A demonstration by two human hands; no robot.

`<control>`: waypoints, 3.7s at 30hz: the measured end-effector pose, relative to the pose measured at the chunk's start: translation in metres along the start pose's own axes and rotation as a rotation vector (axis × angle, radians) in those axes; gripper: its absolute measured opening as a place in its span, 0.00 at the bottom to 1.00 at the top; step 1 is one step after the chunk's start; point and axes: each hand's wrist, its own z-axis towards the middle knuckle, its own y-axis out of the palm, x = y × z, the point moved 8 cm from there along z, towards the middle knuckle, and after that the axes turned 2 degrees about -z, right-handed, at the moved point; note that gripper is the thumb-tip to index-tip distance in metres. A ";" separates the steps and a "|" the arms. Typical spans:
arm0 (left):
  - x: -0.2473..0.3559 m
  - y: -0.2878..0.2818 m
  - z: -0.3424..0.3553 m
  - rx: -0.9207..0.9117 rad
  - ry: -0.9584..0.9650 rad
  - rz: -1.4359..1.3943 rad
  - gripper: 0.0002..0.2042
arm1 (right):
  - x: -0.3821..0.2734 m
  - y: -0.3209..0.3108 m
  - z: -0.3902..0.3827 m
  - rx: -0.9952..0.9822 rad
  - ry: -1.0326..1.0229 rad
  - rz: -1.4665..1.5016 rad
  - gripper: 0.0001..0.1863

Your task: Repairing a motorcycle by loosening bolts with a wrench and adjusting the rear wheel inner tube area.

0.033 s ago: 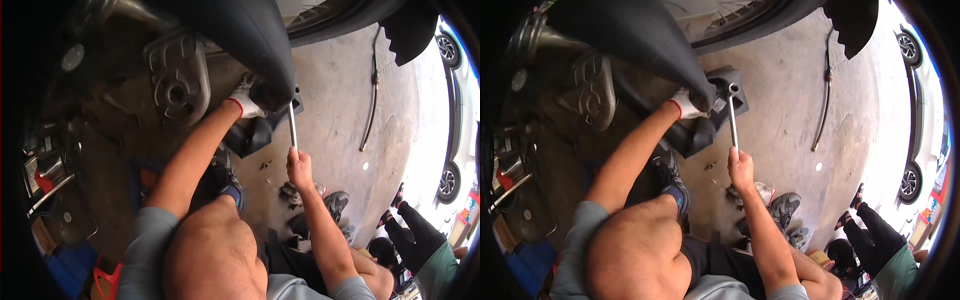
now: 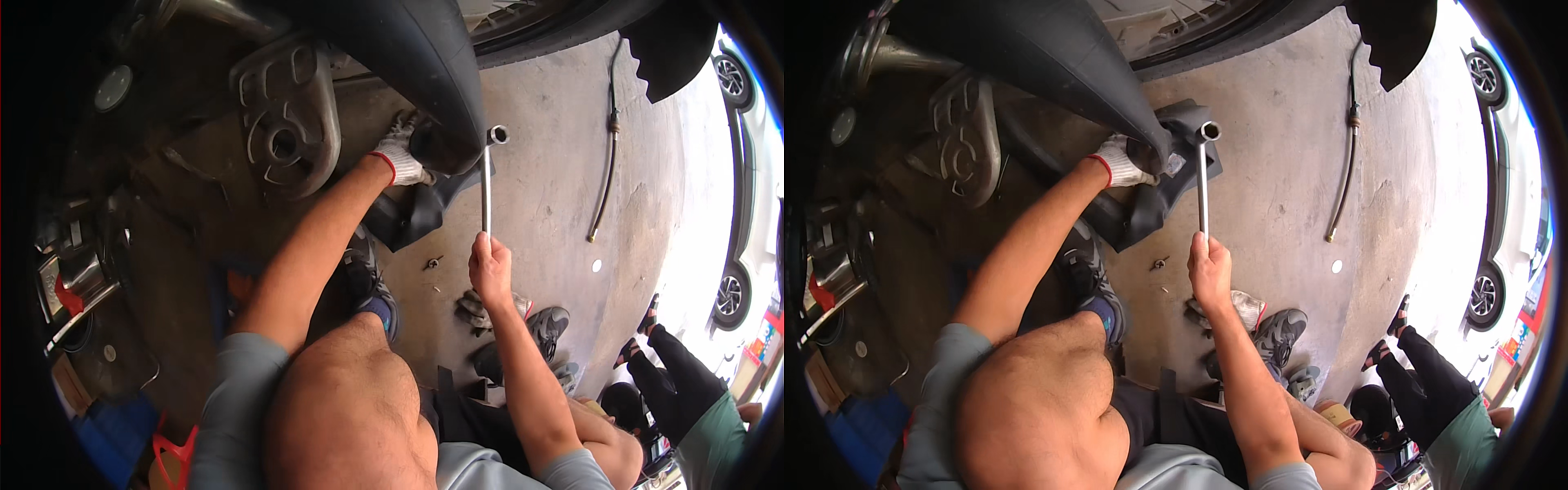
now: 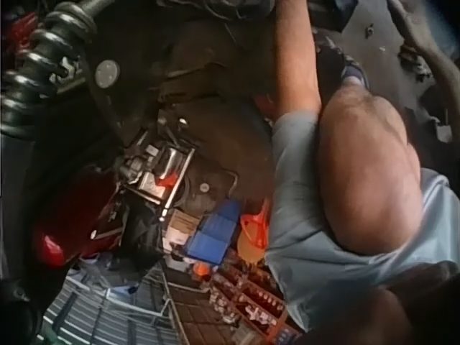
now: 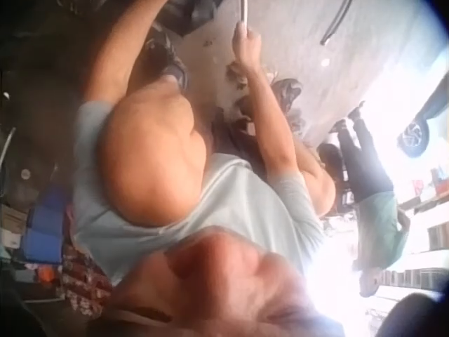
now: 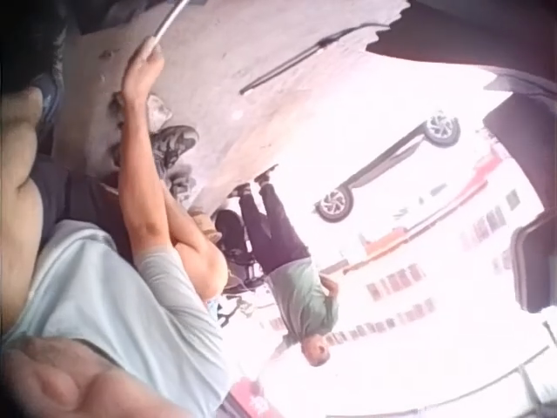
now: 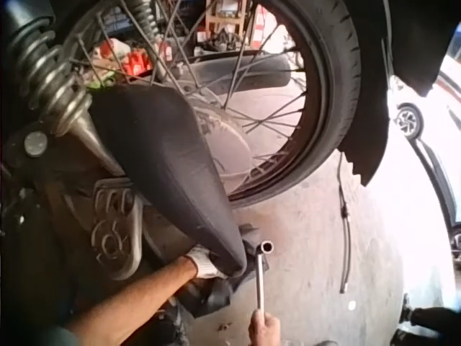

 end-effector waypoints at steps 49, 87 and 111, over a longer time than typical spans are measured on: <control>0.027 -0.035 -0.009 0.090 -0.229 -0.258 0.38 | -0.002 -0.014 0.059 -0.052 0.080 0.053 0.21; -0.008 0.019 0.008 -0.201 -0.017 0.022 0.34 | -0.023 0.003 0.005 0.100 -0.197 -0.114 0.20; 0.016 0.013 0.011 -0.088 0.006 0.073 0.37 | 0.004 -0.016 0.019 0.185 -0.259 -0.320 0.23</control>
